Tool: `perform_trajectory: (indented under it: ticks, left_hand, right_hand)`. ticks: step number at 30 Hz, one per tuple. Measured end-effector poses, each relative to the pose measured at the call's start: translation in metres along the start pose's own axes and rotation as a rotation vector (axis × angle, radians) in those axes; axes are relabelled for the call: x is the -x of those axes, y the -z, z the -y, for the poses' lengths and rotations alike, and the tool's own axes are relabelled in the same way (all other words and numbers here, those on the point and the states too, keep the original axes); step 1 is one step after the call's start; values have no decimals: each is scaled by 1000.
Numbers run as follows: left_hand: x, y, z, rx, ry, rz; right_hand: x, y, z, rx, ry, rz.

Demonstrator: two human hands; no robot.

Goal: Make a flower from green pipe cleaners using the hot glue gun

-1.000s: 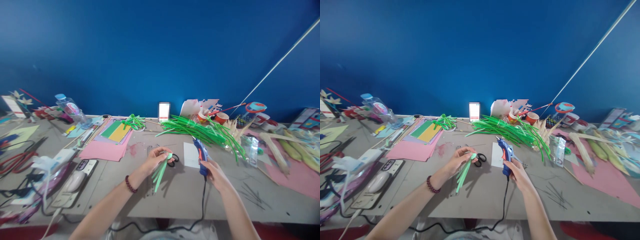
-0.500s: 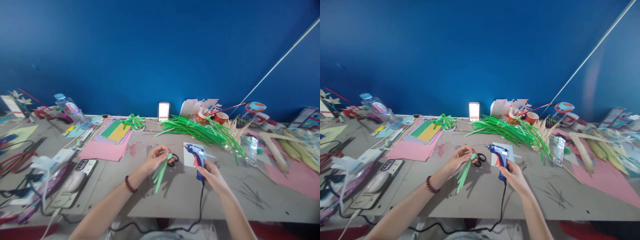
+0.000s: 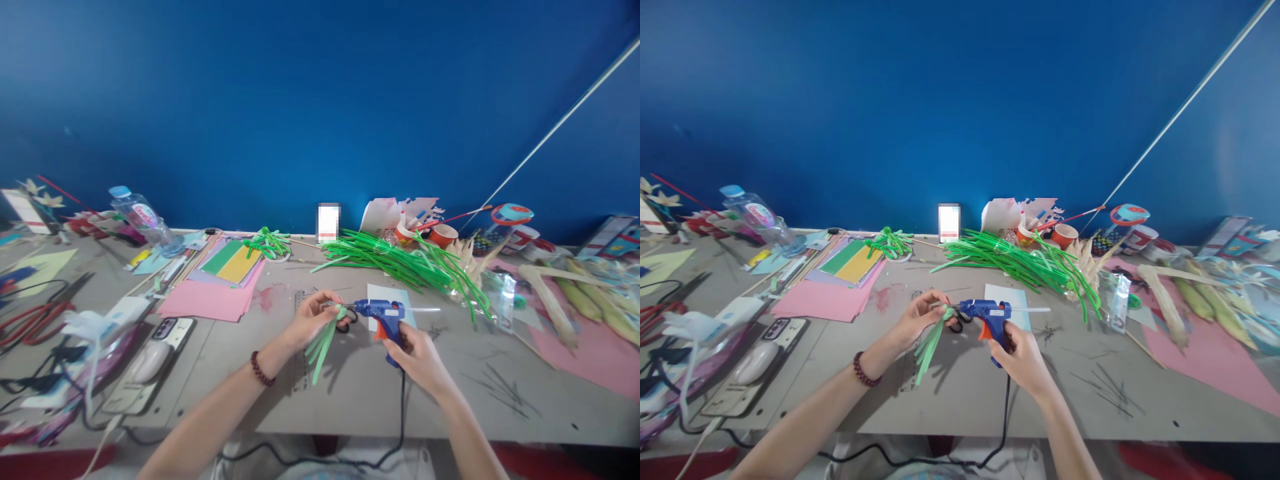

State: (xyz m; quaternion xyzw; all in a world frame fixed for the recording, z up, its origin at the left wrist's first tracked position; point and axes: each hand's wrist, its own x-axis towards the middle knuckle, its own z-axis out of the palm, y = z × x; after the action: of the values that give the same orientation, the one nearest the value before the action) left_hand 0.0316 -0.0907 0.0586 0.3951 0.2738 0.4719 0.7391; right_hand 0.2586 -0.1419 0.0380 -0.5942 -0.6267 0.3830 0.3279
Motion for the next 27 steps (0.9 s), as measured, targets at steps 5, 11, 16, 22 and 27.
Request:
perform_trajectory:
  ticks: [5, 11, 16, 22, 27]
  left_hand:
    - [1, 2, 0, -18, 22, -22]
    - [1, 0, 0, -8, -11, -5]
    - [0, 2, 2, 7, -33, 28]
    - [-1, 7, 9, -9, -36, 38]
    - [-2, 7, 10, 3, -53, 45]
  right_hand:
    - [0, 2, -1, 41, 1, -10]
    - [1, 3, -5, 48, -10, 2]
    - [2, 4, -5, 78, 3, -21]
    - [2, 4, -3, 118, 41, -54]
    - [2, 4, -8, 145, 69, -63]
